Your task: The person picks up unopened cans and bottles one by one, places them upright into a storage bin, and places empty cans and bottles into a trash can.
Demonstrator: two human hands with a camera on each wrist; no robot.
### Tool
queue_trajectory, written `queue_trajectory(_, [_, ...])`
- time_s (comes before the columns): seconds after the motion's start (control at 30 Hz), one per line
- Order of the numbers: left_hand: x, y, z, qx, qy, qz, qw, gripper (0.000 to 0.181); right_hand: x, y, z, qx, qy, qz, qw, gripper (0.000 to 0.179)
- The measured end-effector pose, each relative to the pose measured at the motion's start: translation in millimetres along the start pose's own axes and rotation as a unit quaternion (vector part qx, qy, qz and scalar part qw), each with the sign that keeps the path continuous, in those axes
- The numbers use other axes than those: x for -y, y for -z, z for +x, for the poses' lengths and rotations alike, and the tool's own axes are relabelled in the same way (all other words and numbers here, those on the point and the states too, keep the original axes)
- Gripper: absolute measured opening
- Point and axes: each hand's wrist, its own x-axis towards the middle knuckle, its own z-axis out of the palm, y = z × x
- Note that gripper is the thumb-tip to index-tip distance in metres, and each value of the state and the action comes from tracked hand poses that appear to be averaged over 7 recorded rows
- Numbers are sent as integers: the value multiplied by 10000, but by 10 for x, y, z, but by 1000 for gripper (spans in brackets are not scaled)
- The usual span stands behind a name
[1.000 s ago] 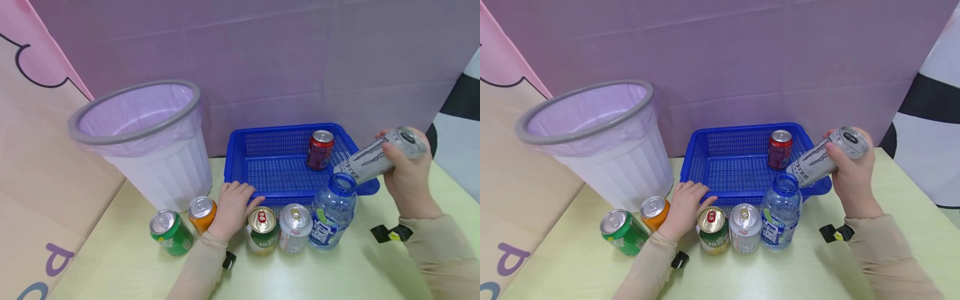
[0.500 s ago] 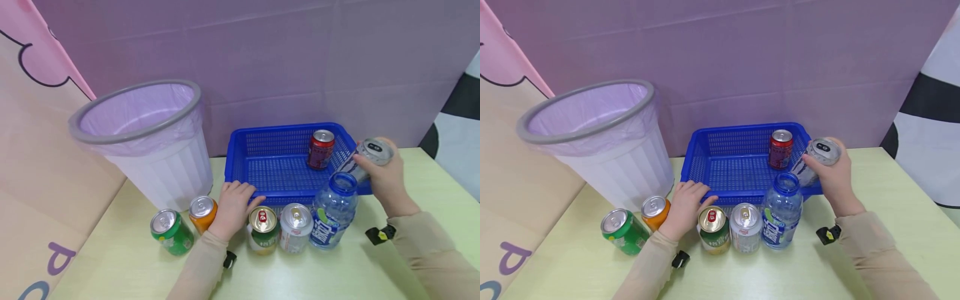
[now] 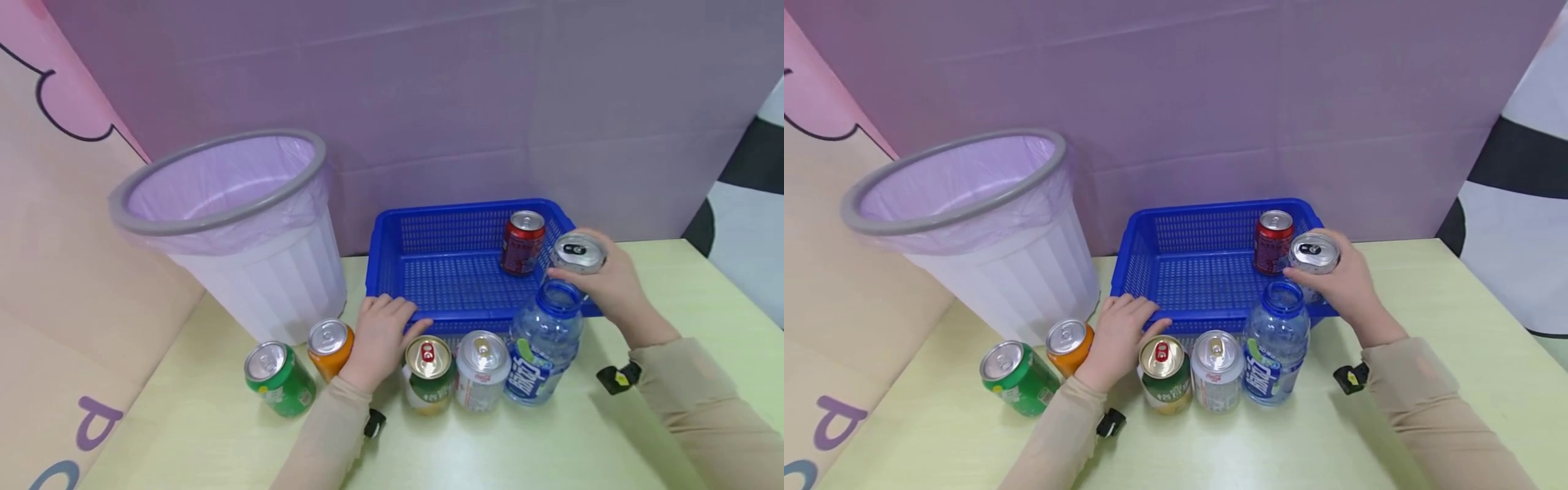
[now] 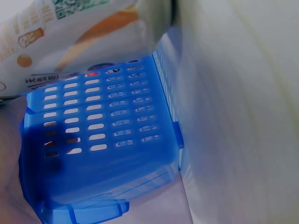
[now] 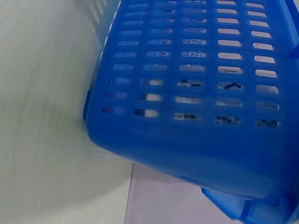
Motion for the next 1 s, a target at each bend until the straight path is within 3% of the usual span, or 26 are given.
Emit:
queue_trajectory(0.33, [-15,17,2,75,51,-24,10000,30,57,-14,47,530,-251,-615,9964,72])
queue_trajectory(1.0, [-21,40,5,14,34,-6,10000,29,85,-79,166,894,-337,-875,9916,76])
